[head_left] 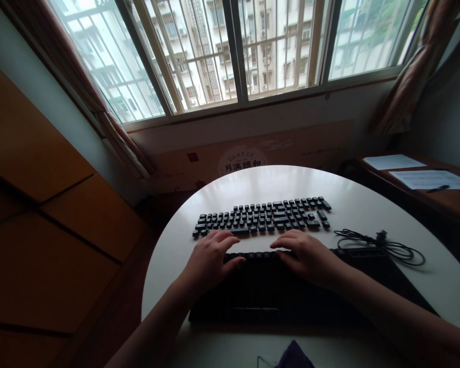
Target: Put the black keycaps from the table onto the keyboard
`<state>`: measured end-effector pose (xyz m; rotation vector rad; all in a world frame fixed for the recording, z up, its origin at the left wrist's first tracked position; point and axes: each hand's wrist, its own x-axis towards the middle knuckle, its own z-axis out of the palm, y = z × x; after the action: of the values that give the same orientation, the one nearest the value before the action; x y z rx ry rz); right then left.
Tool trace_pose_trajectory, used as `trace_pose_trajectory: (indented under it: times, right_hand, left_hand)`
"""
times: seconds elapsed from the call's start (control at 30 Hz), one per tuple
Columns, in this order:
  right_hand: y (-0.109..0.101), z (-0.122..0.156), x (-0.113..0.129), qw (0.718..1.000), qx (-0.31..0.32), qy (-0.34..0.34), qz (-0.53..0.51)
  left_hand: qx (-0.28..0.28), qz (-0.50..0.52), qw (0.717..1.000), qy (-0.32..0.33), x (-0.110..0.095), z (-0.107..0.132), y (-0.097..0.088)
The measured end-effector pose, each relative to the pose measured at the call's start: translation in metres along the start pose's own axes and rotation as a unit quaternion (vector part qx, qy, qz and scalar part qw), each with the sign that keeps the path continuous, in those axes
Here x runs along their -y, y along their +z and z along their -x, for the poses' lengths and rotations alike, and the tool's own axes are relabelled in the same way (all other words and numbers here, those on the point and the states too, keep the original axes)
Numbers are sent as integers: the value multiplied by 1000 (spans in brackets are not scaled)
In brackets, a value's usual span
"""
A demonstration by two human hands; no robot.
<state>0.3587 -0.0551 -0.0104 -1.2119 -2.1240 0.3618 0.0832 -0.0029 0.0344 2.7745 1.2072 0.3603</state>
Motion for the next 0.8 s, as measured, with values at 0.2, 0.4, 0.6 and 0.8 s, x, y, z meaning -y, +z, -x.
trace_pose_trajectory:
  times: [0.2, 0.4, 0.6, 0.8]
  right_hand:
    - [0, -1, 0, 1000, -20, -13, 0]
    - [-1, -3, 1, 999, -25, -23, -4]
    - [-1, -4, 2, 999, -19, -33, -11]
    - [-7, -5, -2, 998, -51, -27, -17]
  left_hand:
    - [11, -14, 999, 35, 2, 0, 3]
    - [-72, -38, 994, 69, 2, -7, -17]
    - [14, -67, 997, -47, 22, -68, -51]
    - [29, -23, 988, -151, 71, -138, -25]
